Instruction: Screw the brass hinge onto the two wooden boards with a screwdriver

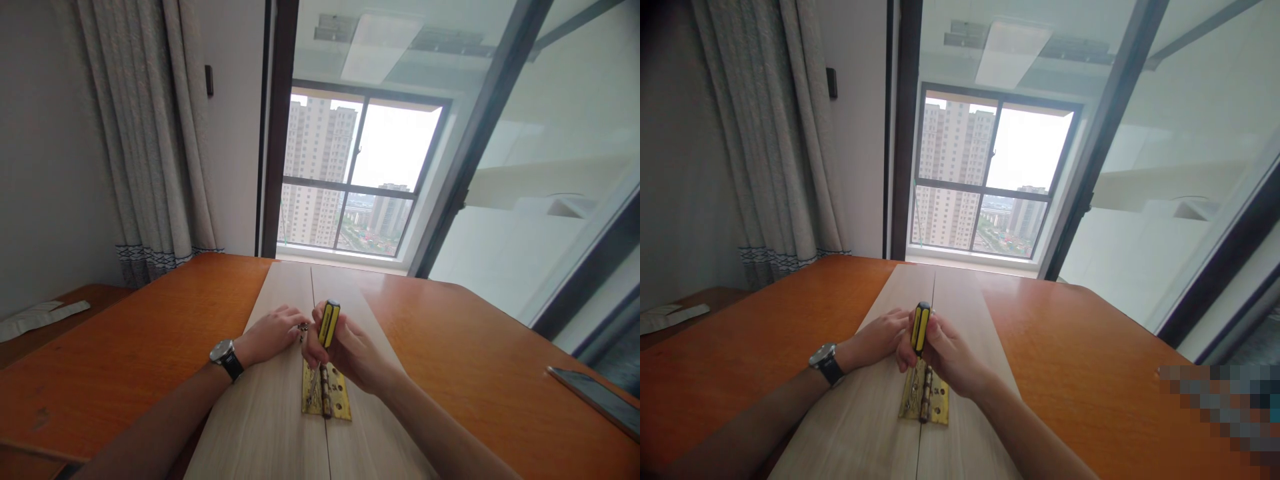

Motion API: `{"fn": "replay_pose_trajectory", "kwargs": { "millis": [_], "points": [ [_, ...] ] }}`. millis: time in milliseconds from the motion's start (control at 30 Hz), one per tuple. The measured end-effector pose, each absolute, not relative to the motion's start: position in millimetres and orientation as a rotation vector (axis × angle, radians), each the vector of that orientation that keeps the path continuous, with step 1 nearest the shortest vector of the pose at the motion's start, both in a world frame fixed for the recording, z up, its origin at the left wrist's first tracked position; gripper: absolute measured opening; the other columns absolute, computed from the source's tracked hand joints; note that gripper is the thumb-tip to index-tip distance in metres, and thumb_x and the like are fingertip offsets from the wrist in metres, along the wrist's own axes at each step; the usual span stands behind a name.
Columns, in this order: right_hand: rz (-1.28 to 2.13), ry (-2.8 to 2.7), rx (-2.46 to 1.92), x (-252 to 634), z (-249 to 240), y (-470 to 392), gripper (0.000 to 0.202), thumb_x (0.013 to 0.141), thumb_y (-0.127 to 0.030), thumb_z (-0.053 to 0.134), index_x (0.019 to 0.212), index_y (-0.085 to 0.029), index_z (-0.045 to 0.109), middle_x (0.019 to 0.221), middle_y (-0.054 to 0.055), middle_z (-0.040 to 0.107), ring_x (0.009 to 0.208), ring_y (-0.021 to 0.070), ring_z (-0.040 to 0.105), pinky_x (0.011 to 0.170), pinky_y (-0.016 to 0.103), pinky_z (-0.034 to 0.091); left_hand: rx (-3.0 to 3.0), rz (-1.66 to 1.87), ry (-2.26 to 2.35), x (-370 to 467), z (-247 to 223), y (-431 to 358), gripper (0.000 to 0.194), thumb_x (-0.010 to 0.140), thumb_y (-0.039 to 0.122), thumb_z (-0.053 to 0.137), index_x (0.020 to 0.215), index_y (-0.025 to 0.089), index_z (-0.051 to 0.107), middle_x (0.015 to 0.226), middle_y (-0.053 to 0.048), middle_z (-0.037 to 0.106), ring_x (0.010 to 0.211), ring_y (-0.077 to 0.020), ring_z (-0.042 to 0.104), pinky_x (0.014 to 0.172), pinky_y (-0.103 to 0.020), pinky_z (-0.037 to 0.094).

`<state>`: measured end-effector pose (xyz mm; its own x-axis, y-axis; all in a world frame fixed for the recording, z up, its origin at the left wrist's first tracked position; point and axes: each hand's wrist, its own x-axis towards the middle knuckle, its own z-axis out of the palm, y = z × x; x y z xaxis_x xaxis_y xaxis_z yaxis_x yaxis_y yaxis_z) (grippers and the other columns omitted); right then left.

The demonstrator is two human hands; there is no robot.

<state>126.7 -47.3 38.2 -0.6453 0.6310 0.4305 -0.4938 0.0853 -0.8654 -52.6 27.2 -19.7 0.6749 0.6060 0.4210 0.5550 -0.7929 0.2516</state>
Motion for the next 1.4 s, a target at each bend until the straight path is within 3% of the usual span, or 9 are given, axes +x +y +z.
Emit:
{"fn": "replay_pose_trajectory", "kwargs": {
  "millis": [233, 600, 867, 1000, 1167, 1400],
  "points": [
    [1.719, -1.471, -0.122, 126.0, 39.8, -48.2, 0.035, 0.092, -0.055, 0.055, 0.093, -0.019, 0.054, 0.07, -0.001, 0.054, 0.07, 0.0163, 0.056, 0.069, 0.029, 0.038, 2.769, 0.761, 0.984, -52.1, -19.3, 26.2, 0.023, 0.091, 0.01, 0.052, 0.109, 0.018, 0.063, 0.111, -0.006, 0.065, 0.104, -0.0197, 0.057, 0.097, -0.033, 0.045],
    [1.977, -1.294, -0.133, 128.3, 36.6, -50.0, 0.032, 0.092, -0.052, 0.057, 0.092, -0.019, 0.055, 0.064, -0.004, 0.048, 0.056, 0.0115, 0.048, 0.065, 0.029, 0.04, 2.771, 0.775, 0.993, -51.8, -20.6, 26.7, 0.017, 0.092, 0.012, 0.05, 0.102, 0.019, 0.062, 0.107, -0.005, 0.065, 0.1, -0.02, 0.057, 0.093, -0.034, 0.047],
    [2.034, -1.247, -0.172, 128.8, 42.7, -51.1, 0.035, 0.093, -0.053, 0.052, 0.088, -0.019, 0.055, 0.064, -0.005, 0.044, 0.054, 0.0104, 0.043, 0.061, 0.027, 0.034, 2.752, 0.783, 0.973, -51.8, -20.4, 27.1, 0.018, 0.09, 0.009, 0.05, 0.1, 0.018, 0.062, 0.106, -0.006, 0.066, 0.1, -0.0196, 0.058, 0.093, -0.033, 0.047],
    [1.98, -1.25, -0.172, 128.6, 39.9, -49.3, 0.04, 0.087, -0.06, 0.059, 0.093, -0.021, 0.053, 0.064, -0.006, 0.042, 0.052, 0.0093, 0.038, 0.058, 0.025, 0.031, 2.779, 0.759, 0.961, -52.1, -19.2, 27.2, 0.026, 0.09, 0.008, 0.05, 0.111, 0.019, 0.061, 0.112, -0.006, 0.064, 0.104, -0.0196, 0.057, 0.097, -0.033, 0.046],
    [1.832, -1.334, -0.183, 128.5, 35.4, -46.0, 0.033, 0.089, -0.054, 0.061, 0.089, -0.021, 0.053, 0.065, -0.005, 0.045, 0.052, 0.0097, 0.044, 0.055, 0.024, 0.031, 2.791, 0.724, 0.967, -52.6, -16.5, 25.5, 0.021, 0.091, 0.009, 0.049, 0.104, 0.018, 0.063, 0.109, -0.006, 0.064, 0.101, -0.0193, 0.057, 0.094, -0.032, 0.047],
    [1.632, -1.449, -0.22, 128.3, 35.1, -47.3, 0.04, 0.081, -0.057, 0.068, 0.088, -0.019, 0.063, 0.088, 0.003, 0.056, 0.068, 0.0135, 0.053, 0.064, 0.027, 0.039, 2.804, 0.716, 0.992, -53.0, -19.2, 25.7, 0.022, 0.089, 0.007, 0.051, 0.103, 0.02, 0.062, 0.105, -0.003, 0.063, 0.099, -0.0188, 0.056, 0.095, -0.032, 0.045]
  ]
}}
